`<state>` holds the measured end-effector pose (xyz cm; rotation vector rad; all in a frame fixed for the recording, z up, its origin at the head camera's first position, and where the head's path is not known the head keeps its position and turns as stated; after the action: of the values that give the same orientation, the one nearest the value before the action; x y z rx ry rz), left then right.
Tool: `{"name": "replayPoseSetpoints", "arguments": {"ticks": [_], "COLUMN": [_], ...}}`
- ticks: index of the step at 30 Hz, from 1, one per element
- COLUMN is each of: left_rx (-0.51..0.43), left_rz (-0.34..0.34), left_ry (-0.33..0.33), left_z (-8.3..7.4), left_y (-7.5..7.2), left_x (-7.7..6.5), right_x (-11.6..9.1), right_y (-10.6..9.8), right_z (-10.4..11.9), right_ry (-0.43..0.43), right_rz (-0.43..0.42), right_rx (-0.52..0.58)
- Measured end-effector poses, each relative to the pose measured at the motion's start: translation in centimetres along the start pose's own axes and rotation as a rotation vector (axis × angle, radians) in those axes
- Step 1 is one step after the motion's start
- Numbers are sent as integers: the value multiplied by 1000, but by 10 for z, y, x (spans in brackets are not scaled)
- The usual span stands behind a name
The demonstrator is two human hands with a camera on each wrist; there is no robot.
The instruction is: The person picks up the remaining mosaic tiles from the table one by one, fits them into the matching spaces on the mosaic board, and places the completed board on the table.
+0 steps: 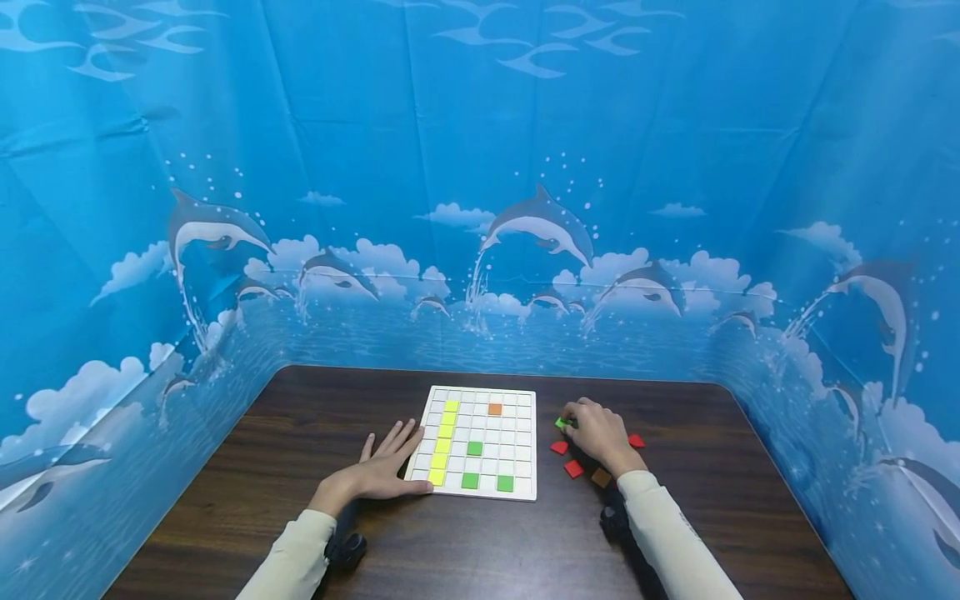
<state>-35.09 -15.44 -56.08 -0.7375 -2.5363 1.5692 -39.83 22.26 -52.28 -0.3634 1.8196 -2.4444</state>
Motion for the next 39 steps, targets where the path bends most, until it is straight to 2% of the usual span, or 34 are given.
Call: {"name": "replayPoseSetpoints", "arguments": {"ticks": [5,8,15,22,28,34,39], "left_rx": [-8,-4,54,31,40,6,9], "left_rz": [0,0,-5,-1,28,18,0], "left_ry": [8,-20,-45,-30,-56,-30,-13], "left_z": [3,4,16,9,-5,-4,5], "left_y": [3,2,9,5,-4,-4,2], "left_x": [2,3,11,7,-2,-2,3], "right_x": [0,0,0,-1,-2,-2,-3], "right_y": [2,1,0,1,1,0,-1], "right_z": [2,3,4,2,2,2,3], "right_ry": [-5,-6,-6,0,7,14,17], "right_rz": [-11,-17,-14,-17,-20,-12,-18], "right_rx": [-30,-42,-46,-40,-39,-22,-6]}}
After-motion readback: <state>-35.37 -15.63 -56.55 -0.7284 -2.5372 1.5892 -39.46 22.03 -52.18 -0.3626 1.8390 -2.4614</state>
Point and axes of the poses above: each hand's wrist, its own x-axis towards the middle knuckle, its own y-axis out of the palm, z = x × y, the point moved 7 cm from there along x, towards the middle knuckle
